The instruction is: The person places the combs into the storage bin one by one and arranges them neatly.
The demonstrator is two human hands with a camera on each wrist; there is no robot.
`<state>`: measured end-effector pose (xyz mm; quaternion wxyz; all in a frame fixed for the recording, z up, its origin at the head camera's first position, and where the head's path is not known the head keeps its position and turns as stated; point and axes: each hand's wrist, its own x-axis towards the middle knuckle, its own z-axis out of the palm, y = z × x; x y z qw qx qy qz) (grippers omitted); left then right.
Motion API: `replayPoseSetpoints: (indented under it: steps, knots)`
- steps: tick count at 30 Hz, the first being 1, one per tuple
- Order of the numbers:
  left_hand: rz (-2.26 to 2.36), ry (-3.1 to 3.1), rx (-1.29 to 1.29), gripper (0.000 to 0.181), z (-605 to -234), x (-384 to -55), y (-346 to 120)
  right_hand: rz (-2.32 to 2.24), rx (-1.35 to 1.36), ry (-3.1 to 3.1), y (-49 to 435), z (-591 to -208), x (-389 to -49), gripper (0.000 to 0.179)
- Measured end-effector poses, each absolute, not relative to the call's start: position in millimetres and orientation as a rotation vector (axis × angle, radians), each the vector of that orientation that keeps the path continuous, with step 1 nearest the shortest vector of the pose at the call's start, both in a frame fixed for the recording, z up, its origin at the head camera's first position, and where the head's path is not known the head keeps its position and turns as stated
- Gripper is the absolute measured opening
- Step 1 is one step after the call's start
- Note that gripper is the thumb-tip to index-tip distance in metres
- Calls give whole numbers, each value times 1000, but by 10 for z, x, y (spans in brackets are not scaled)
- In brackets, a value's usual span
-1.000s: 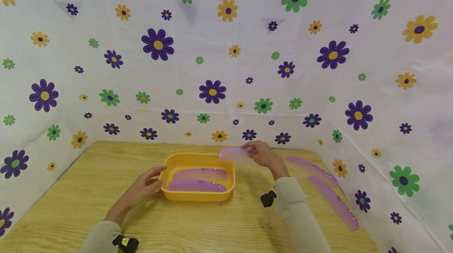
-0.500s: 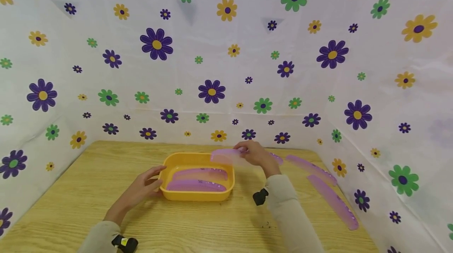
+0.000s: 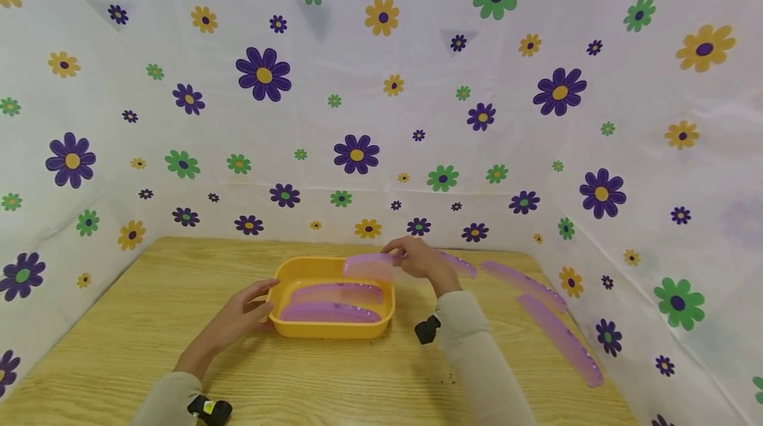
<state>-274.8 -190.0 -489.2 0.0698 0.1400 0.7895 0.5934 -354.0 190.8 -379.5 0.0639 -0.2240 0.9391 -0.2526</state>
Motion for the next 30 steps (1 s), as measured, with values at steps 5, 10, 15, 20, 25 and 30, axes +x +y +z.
replayPoseSetpoints:
  steps: [5,10,15,20,25,30]
  knots:
    - [1776,2385,419,53,-4892,-2743,-1901,-781,-660,2813,1829,-3815,-3549,32]
    - [1776,2391,416,53,-4895,-2747,-1903,-789,-668,2800,1748,-3814,-3566,33]
    - [1778,2392,418,53,-4896,-2749,-1902,-794,-661,2780,1676,-3808,-3577,35]
    - [1768,2404,414,53,-4896,-2753,-1896,-787,-683,2768,1624,-3803,-3591,34]
    - [1768,2400,412,53,-4895,-2756,-1893,-778,-706,2760,1588,-3803,-3607,34]
    - [1764,2404,414,53,-4899,-2754,-1899,-781,-696,2743,1555,-3820,-3616,36]
